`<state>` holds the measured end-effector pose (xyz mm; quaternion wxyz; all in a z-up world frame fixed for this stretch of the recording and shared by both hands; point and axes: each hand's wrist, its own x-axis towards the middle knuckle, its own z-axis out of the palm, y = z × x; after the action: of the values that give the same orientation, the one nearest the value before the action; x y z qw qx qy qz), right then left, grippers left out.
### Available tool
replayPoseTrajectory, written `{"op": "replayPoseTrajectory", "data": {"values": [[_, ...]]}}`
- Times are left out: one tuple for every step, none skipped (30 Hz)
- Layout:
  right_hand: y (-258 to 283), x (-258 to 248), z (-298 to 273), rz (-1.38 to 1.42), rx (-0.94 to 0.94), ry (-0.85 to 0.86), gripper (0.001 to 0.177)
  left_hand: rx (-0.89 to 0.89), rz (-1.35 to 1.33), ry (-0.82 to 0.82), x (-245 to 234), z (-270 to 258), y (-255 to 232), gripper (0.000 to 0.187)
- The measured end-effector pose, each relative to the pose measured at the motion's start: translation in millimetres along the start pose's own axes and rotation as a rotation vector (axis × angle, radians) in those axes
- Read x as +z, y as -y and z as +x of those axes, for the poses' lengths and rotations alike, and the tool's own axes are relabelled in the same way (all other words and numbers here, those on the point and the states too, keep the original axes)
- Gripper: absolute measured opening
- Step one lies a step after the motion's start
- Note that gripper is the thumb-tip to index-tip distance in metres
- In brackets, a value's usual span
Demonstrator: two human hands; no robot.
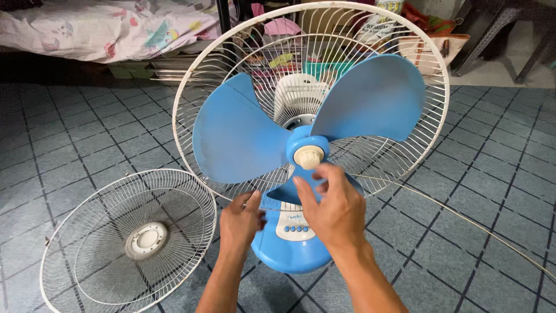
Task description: The person disassembles a blue pedestal fan by removing the front grille, unscrewing the central hub cap, and detaching the fan blades. The parts are placed on the floor next to the fan base.
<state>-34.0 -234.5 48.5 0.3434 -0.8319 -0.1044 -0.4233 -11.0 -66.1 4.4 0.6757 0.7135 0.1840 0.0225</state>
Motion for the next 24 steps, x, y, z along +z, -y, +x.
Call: {"op": "replayPoseTrajectory", "data": {"values": [[5.3,1.5,4.7,0.022,0.022,-0.03,0.043,0.035,-0.12,0.04,3.1,-0.5,-1.9,0.039],[10.2,2.6,9.4,0.035,0.052,-0.044,0.044,0.073,-0.242,0.078,7.5,1.1,-4.4,0.037],[14.6,3.6,13.4,0.048,0.083,-0.059,0.046,0.111,-0.364,0.117,11.8,2.8,-5.9,0.035],[18.2,4.4,16.0,0.061,0.114,-0.071,0.047,0.121,-0.447,0.142,16.8,4.4,-6.0,0.033],[20.6,5.6,18.7,0.049,0.148,-0.063,0.047,0.132,-0.53,0.167,23.3,7.1,-6.3,0.031],[21.7,6.3,20.9,0.033,0.184,-0.055,0.047,0.141,-0.614,0.196,30.2,9.9,-6.2,0.029],[22.4,6.6,21.7,0.017,0.219,-0.048,0.046,0.161,-0.679,0.212,36.9,13.1,-6.3,0.028],[22.5,6.9,21.8,-0.004,0.204,-0.052,0.046,0.182,-0.742,0.228,43.8,16.7,-7.1,0.026],[21.9,7.3,22.0,-0.024,0.19,-0.056,0.046,0.203,-0.806,0.245,48.8,19.9,-7.5,0.025],[20.5,7.8,22.1,-0.045,0.176,-0.062,0.046,0.229,-0.827,0.246,52.5,23.0,-7.8,0.025],[18.5,8.1,22.6,-0.062,0.157,-0.064,0.045,0.256,-0.848,0.247,56.0,26.0,-8.4,0.026],[16.6,8.9,22.5,-0.077,0.141,-0.065,0.045,0.282,-0.867,0.247,57.9,28.0,-8.3,0.026],[14.5,9.4,22.5,-0.093,0.124,-0.067,0.045,0.288,-0.88,0.252,59.2,29.3,-7.8,0.027],[12.6,10.1,22.4,-0.094,0.112,-0.075,0.044,0.295,-0.893,0.255,59.4,30.5,-7.4,0.028],[11.1,10.8,22.3,-0.096,0.099,-0.084,0.044,0.301,-0.906,0.258,59.8,31.3,-7.2,0.029],[10.1,11.6,22.4,-0.096,0.085,-0.092,0.044,0.305,-0.899,0.272,59.7,31.8,-7.2,0.03],[9.4,12.4,22.6,-0.094,0.082,-0.098,0.044,0.308,-0.892,0.285,59.6,32.0,-7.0,0.03],[8.5,12.8,22.2,-0.093,0.079,-0.101,0.043,0.309,-0.887,0.297,59.9,31.9,-6.3,0.031],[7.9,13.2,21.6,-0.093,0.076,-0.105,0.043,0.305,-0.848,0.282,59.7,32.8,-6.2,0.031],[7.4,13.5,21.0,-0.087,0.069,-0.113,0.043,0.301,-0.809,0.269,60.0,33.5,-6.0,0.031],[7.0,13.8,20.3,-0.082,0.061,-0.121,0.042,0.297,-0.771,0.255,60.5,33.8,-5.6,0.031],[6.7,14.2,20.1,-0.076,0.053,-0.132,0.042,0.312,-0.758,0.257,61.8,34.1,-5.6,0.031],[6.5,14.9,19.9,-0.086,0.051,-0.132,0.041,0.327,-0.745,0.258,64.2,33.8,-5.6,0.032],[6.3,15.7,20.1,-0.096,0.049,-0.133,0.041,0.343,-0.733,0.26,66.6,33.6,-6.2,0.032]]}}
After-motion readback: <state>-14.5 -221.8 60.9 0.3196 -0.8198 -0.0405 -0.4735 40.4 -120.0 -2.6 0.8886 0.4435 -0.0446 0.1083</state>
